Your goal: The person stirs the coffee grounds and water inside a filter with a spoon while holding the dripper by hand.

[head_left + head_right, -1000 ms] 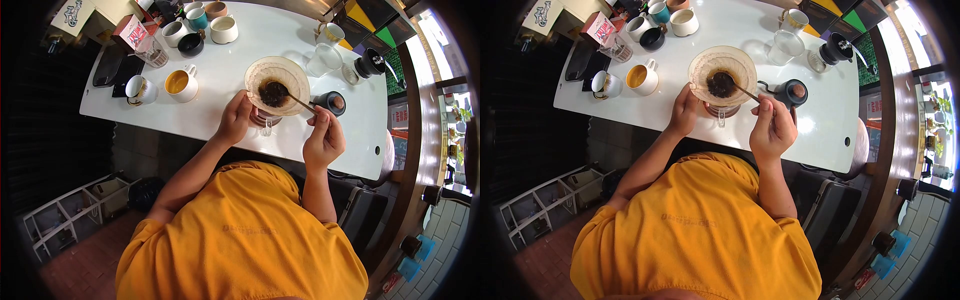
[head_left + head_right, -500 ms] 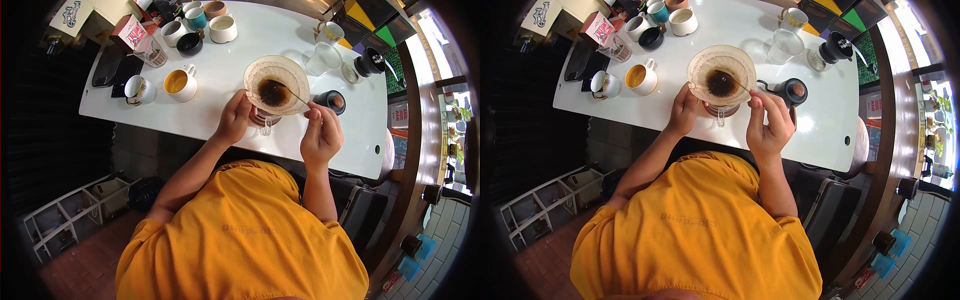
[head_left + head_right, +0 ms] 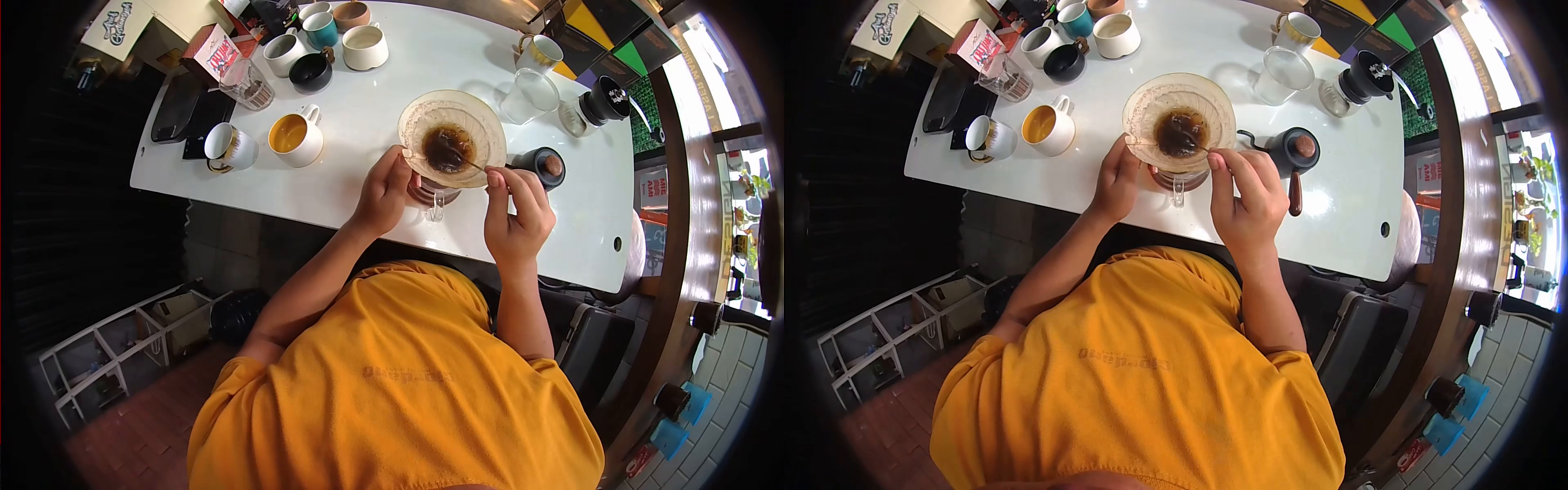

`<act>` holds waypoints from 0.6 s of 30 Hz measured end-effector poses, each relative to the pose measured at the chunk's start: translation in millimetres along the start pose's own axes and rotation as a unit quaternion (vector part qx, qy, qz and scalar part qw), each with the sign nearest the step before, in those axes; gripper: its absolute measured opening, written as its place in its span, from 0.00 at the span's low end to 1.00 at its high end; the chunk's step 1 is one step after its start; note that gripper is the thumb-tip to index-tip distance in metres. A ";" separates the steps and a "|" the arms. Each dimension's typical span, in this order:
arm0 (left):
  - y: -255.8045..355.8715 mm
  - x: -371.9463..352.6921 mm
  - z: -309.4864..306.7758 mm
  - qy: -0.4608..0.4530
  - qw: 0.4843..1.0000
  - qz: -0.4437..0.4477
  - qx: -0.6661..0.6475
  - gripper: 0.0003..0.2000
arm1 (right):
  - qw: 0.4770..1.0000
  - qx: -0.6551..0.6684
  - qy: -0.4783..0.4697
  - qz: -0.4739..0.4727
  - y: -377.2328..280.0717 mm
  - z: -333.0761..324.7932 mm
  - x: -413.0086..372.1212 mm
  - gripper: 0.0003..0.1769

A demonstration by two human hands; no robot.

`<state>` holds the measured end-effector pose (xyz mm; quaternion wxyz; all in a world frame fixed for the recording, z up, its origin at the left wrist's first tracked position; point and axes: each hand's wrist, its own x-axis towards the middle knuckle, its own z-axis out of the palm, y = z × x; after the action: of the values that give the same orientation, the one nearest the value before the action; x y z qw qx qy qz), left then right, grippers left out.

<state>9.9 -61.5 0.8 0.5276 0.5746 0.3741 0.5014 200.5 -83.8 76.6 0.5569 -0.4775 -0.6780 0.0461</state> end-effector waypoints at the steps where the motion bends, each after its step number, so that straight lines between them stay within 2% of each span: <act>1: 0.5 0.2 1.1 -0.001 1.000 0.000 0.000 0.17 | 1.000 0.004 0.000 0.003 0.1 0.2 -0.9 0.03; 3: 2.6 0.7 3.1 0.019 0.999 0.023 0.035 0.17 | 1.000 0.008 -0.001 0.007 -0.8 0.2 -1.5 0.03; 9: -1.5 1.1 1.0 0.006 1.000 0.025 0.013 0.17 | 1.000 0.023 0.004 0.005 -5.3 -3.1 -6.6 0.02; 13: 0.1 1.5 2.3 -0.001 0.999 0.028 0.014 0.18 | 0.998 0.037 0.011 0.043 -11.2 -4.6 -12.3 0.01; 15: 4.0 2.6 7.8 0.032 0.999 0.036 -0.004 0.16 | 0.998 0.044 0.016 0.050 -12.2 -3.8 -13.4 0.02; 18: 7.5 2.8 8.3 0.034 0.999 0.040 0.006 0.16 | 0.998 0.057 0.021 0.032 -12.8 -2.7 -14.6 0.02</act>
<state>17.8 -62.0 9.2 0.4902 0.5751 0.3718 0.5392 194.0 -102.2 74.8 0.5954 -0.4673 -0.6470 0.0925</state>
